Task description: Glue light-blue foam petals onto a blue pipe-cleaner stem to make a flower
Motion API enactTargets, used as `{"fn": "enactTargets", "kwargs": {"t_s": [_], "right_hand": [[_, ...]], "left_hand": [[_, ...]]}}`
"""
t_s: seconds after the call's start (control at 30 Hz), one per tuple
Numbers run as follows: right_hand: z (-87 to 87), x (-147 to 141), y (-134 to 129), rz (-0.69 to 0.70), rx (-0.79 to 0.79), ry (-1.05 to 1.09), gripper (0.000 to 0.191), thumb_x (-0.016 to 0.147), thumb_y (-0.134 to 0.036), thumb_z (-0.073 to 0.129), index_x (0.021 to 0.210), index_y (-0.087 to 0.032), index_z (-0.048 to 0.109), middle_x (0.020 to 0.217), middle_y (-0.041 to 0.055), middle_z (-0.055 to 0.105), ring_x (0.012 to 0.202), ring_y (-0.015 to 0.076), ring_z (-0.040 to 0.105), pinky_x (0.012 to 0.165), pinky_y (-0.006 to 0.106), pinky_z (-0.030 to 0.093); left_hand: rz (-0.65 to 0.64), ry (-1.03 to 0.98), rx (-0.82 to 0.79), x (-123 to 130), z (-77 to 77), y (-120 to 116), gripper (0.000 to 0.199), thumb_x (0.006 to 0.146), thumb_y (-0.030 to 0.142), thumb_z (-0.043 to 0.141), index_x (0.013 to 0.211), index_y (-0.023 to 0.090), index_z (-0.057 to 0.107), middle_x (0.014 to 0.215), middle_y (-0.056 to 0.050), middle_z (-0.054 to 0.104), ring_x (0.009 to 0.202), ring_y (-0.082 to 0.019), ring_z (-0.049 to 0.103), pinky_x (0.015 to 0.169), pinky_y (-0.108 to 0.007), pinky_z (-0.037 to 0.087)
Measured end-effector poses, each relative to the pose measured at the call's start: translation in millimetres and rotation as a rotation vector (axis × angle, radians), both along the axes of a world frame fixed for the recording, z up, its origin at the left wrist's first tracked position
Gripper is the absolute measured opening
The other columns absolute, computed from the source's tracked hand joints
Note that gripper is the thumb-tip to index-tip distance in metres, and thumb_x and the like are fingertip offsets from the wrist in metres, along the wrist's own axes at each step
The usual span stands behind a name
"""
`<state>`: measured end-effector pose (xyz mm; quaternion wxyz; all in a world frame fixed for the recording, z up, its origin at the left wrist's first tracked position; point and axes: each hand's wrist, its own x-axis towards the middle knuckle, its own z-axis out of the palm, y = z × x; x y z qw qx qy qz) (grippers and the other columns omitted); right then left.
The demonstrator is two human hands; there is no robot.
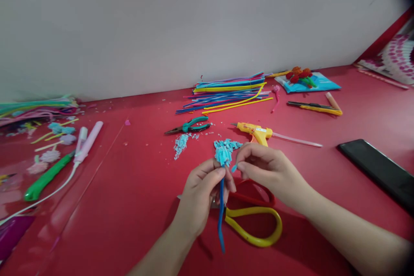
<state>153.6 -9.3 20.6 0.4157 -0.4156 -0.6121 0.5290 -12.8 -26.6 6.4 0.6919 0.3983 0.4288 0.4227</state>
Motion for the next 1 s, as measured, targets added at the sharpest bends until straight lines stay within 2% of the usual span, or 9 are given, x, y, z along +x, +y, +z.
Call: {"fn": "enactTargets", "kwargs": {"t_s": [0.13,0.3,0.53,0.67,0.83,1.0], "right_hand": [[6.8,3.0,-1.1,-0.086,0.162,-0.068,0.007,0.08,-0.015,0.053,0.075,-0.017,0.057,0.072,-0.0005,0.055,0.065,0.0109,0.05,0.058,0.023,0.04],[8.5,3.4,0.0,-0.088,0.265,-0.182,0.009,0.079,-0.01,0.053,0.075,-0.017,0.058,0.073,0.0004,0.057,0.068,0.0119,0.053,0.062,0.024,0.042],[9.9,1.8,-0.5,-0.091,0.437,-0.288,0.013,0.079,-0.007,0.052,0.074,-0.017,0.058,0.069,-0.0003,0.054,0.061,0.0096,0.049,0.054,0.021,0.04],[4.8,3.6,-4.2,-0.16,0.608,-0.363,0.011,0.079,-0.01,0.055,0.087,-0.017,0.057,0.071,0.0004,0.054,0.059,0.0097,0.048,0.054,0.022,0.041],[-2.8,5.3,-8.0,-0.158,0.902,-0.479,0.021,0.078,-0.01,0.058,0.098,-0.016,0.056,0.084,0.0052,0.06,0.071,0.0135,0.054,0.062,0.026,0.045],[-4.3,3.6,-7.9,-0.164,0.96,-0.541,0.02,0.08,-0.013,0.059,0.1,-0.015,0.057,0.085,0.0068,0.062,0.073,0.0152,0.057,0.065,0.027,0.047]], "left_hand": [[-0.031,0.028,-0.022,-0.2,-1.8,0.1,0.017,0.083,0.024,0.05,0.069,0.015,0.056,0.057,0.0,0.058,0.045,-0.006,0.044,0.046,-0.019,0.031],[-0.071,0.043,-0.021,-0.6,-4.7,-0.3,0.018,0.082,0.026,0.051,0.068,0.015,0.056,0.055,0.0,0.058,0.044,-0.006,0.042,0.045,-0.019,0.029],[-0.089,0.05,-0.019,-0.3,-5.6,-0.2,0.018,0.081,0.026,0.052,0.068,0.015,0.057,0.054,0.0,0.059,0.042,-0.006,0.042,0.044,-0.019,0.029],[-0.085,0.004,-0.046,0.9,-2.7,-0.2,0.017,0.08,0.024,0.051,0.067,0.015,0.058,0.052,0.0,0.059,0.042,-0.006,0.043,0.044,-0.018,0.03],[-0.082,-0.075,-0.045,2.1,-0.2,-1.2,0.016,0.08,0.022,0.051,0.067,0.015,0.058,0.052,0.0,0.058,0.042,-0.007,0.044,0.043,-0.018,0.031],[-0.079,-0.086,-0.053,1.9,-2.7,-2.4,0.016,0.078,0.024,0.053,0.067,0.015,0.058,0.052,0.0,0.058,0.045,-0.008,0.045,0.043,-0.018,0.031]]}}
